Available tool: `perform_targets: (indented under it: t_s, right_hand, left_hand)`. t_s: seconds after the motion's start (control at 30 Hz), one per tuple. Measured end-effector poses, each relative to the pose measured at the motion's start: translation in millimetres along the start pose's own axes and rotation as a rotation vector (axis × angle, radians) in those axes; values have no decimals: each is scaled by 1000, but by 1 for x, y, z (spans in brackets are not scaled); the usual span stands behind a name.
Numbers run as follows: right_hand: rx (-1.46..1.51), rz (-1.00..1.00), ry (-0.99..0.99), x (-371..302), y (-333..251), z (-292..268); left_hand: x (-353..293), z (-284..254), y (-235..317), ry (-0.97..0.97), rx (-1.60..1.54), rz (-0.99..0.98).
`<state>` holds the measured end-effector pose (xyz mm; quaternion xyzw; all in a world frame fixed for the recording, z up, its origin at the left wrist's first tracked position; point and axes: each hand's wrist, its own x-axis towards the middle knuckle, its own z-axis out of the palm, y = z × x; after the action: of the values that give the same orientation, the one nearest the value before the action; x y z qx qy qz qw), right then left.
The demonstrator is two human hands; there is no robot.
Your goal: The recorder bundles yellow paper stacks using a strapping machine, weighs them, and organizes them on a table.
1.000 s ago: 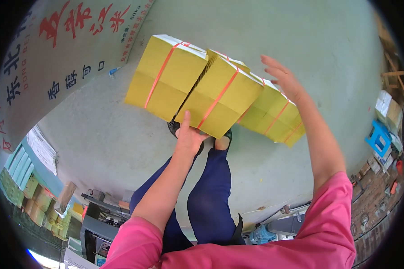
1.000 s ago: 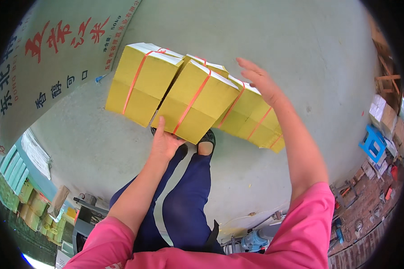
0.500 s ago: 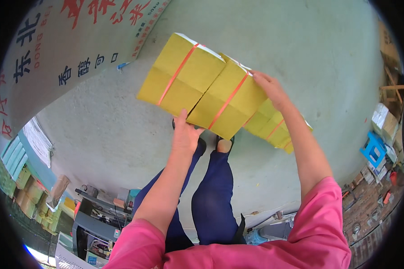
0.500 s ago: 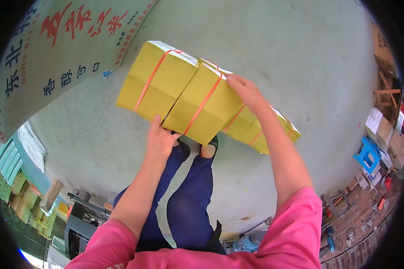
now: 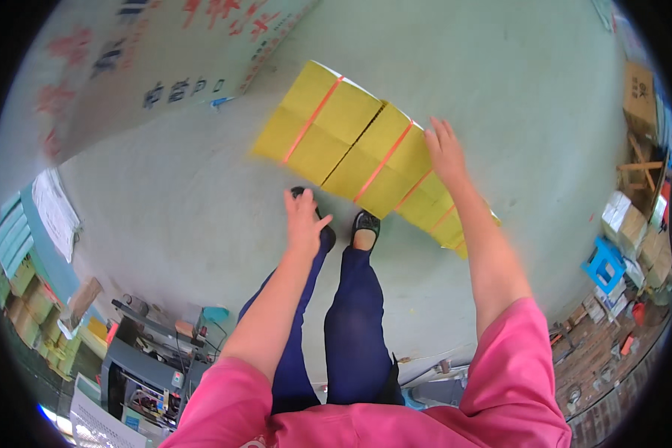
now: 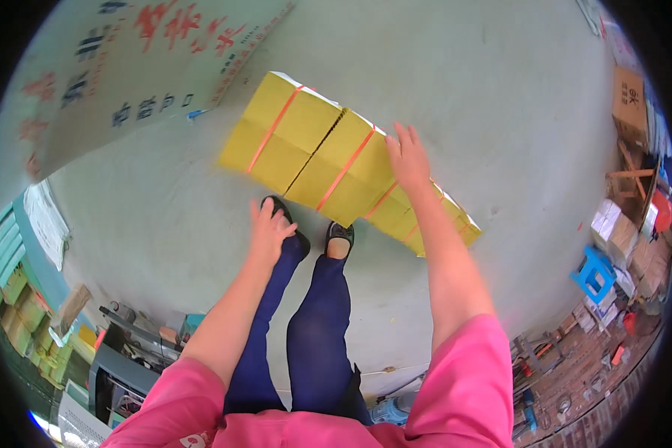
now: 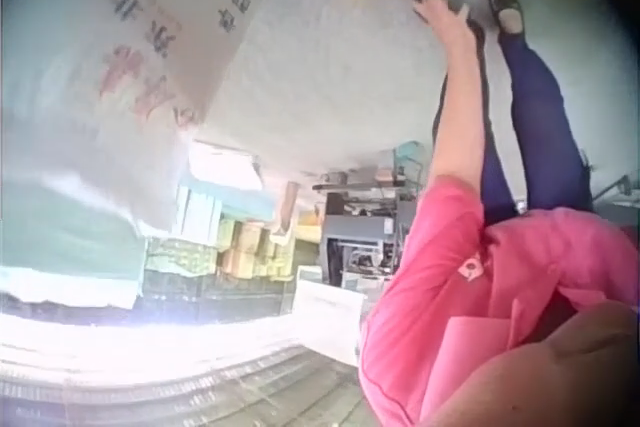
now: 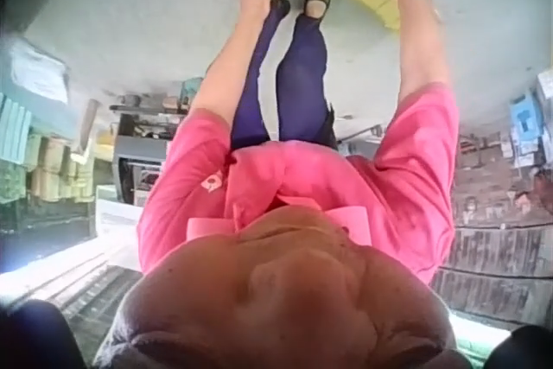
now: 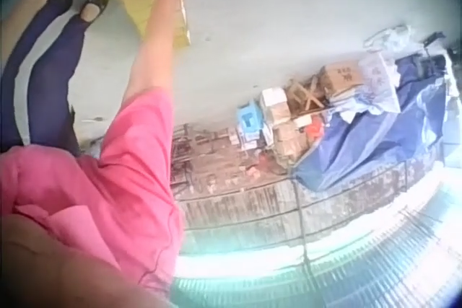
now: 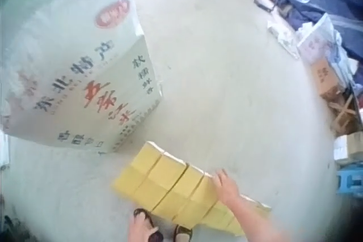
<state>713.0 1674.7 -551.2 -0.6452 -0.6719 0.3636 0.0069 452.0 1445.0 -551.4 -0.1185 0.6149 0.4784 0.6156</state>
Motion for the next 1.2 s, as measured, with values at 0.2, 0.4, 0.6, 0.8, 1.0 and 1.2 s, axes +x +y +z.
perform_targets:
  t_s: [0.2,0.4,0.6,0.8,1.0,1.2]
  right_hand:
    - [-62,-101,-475,-210,-124,-44]
    - [-418,-715,-701,-403,-213,-76]
    - [-773,-1260,-1070,-409,-159,-83]
    - [-1021,-1468,-1501,-410,-210,-62]
    - [-1120,-1344,-1570,-517,-318,73]
    - [-1206,-1098,-1635,-698,-375,206]
  left_hand:
    - [-162,-99,105,391,265,28]
    - [-381,-254,9,671,169,-107]
    - [-559,-214,-169,795,-337,-174]
    - [-635,-77,-333,732,-652,-507]
    - [-624,-62,-441,721,-24,-155]
    - [-689,-156,-514,902,-813,-165]
